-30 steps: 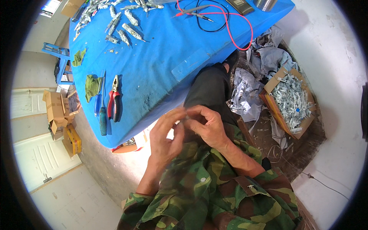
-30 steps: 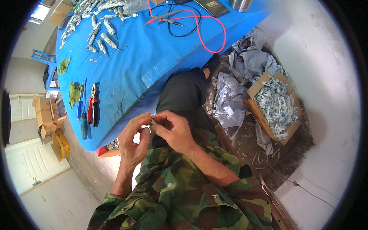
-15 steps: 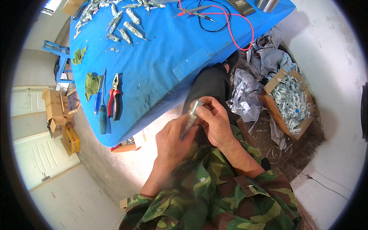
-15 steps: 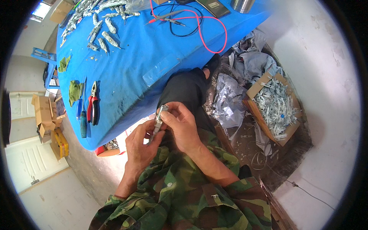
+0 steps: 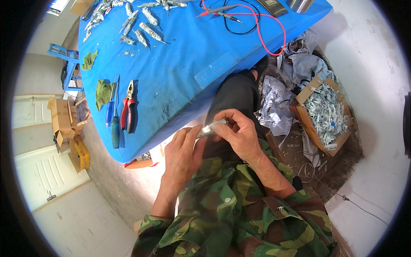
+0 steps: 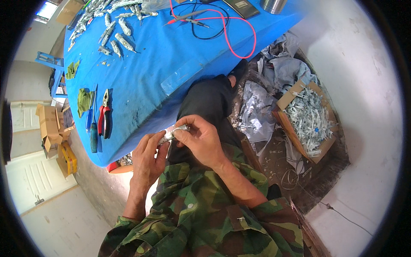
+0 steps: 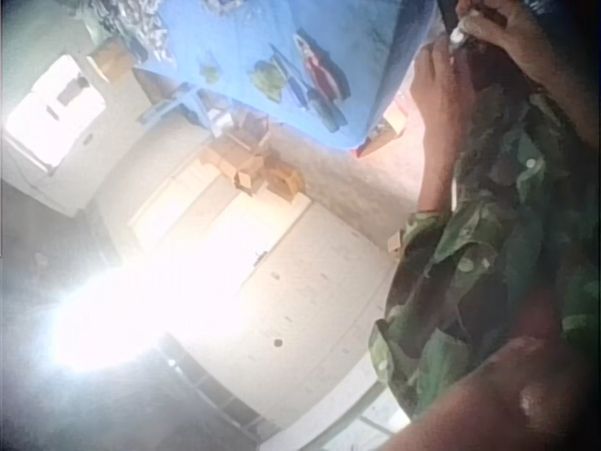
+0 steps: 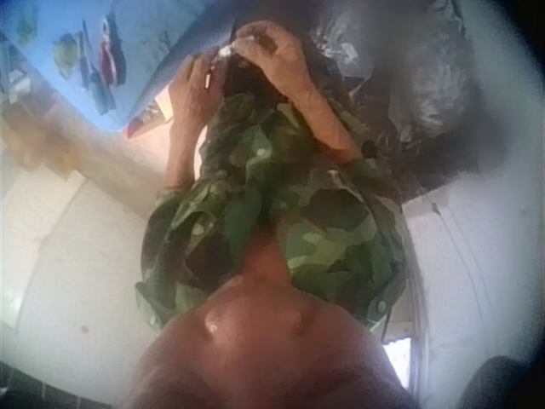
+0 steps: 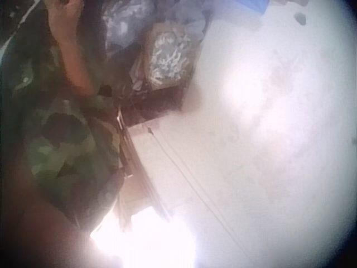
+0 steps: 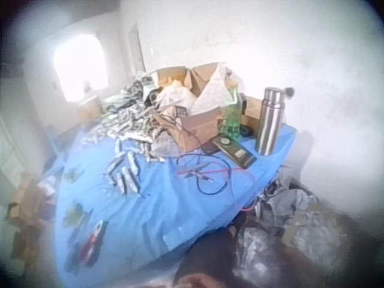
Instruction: The person assembles connector components for light tubes by hand using pliers and a screwdriver, handling small metal pins and plastic housings.
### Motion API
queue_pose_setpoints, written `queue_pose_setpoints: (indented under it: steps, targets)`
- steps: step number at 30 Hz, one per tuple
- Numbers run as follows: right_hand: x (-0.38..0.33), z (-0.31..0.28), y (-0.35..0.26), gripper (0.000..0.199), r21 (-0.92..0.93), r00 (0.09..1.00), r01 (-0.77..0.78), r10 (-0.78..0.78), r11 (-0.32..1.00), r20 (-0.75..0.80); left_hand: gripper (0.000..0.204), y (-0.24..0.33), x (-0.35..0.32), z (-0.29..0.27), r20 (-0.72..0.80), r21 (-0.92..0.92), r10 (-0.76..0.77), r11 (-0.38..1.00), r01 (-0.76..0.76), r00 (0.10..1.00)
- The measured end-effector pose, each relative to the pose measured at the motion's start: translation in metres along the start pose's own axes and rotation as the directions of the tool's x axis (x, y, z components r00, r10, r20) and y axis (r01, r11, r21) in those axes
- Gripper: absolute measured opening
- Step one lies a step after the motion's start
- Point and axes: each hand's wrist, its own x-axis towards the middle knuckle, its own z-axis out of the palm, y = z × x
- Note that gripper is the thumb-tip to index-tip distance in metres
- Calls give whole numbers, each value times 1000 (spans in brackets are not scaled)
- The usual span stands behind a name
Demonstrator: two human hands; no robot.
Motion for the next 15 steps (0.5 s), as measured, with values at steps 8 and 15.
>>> queue_pose_setpoints:
  steps: [8,15]
  targets:
    - [8,-2,-12,27,-511,961,219,-93,831,260,23,-15,-1,-20,62,195,133,970,-142,989]
    - [17,9,-8,27,-722,824,563,-209,403,526,23,-28,-11,-22,36,238,139,961,-143,990]
